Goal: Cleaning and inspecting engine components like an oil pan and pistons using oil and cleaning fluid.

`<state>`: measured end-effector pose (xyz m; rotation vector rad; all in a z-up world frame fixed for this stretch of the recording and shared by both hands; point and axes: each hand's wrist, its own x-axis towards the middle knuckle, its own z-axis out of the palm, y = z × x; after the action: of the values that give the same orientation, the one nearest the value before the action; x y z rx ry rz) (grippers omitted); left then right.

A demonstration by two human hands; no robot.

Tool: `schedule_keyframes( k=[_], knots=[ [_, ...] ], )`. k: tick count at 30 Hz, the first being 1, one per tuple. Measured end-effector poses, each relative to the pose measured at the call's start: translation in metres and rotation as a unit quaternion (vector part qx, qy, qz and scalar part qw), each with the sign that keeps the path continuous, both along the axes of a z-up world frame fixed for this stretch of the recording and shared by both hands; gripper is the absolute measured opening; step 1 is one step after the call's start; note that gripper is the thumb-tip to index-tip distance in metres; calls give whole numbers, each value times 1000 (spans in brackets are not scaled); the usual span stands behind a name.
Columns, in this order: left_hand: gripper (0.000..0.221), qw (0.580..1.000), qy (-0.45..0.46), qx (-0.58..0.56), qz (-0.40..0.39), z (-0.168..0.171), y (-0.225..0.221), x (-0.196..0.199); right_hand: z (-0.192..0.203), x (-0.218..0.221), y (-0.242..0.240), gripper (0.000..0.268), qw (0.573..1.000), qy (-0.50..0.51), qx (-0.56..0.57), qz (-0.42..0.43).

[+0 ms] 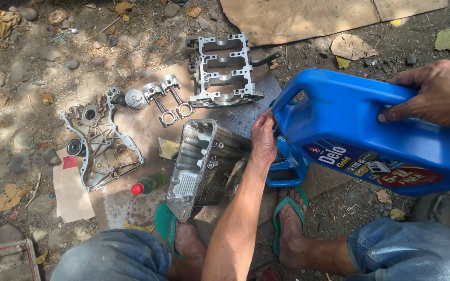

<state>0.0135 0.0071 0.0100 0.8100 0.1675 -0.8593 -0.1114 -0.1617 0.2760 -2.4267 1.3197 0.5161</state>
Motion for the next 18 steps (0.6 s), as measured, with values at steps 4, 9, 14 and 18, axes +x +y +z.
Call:
schedule_keyframes(
  k=[4, 9, 14, 18],
  knots=[
    [41, 997, -29, 31, 58, 6, 3, -2, -15, -10, -14, 69, 999, -23, 21, -8],
    [32, 989, 6, -126, 74, 15, 16, 7, -26, -21, -32, 61, 995, -94, 35, 4],
    [26, 985, 13, -142, 101, 29, 17, 16, -48, -27, -48, 48, 977, -138, 153, -47],
    [43, 989, 16, -99, 108, 35, 20, 21, -70, -34, -68, 37, 930, -207, 286, -100]
  ],
)
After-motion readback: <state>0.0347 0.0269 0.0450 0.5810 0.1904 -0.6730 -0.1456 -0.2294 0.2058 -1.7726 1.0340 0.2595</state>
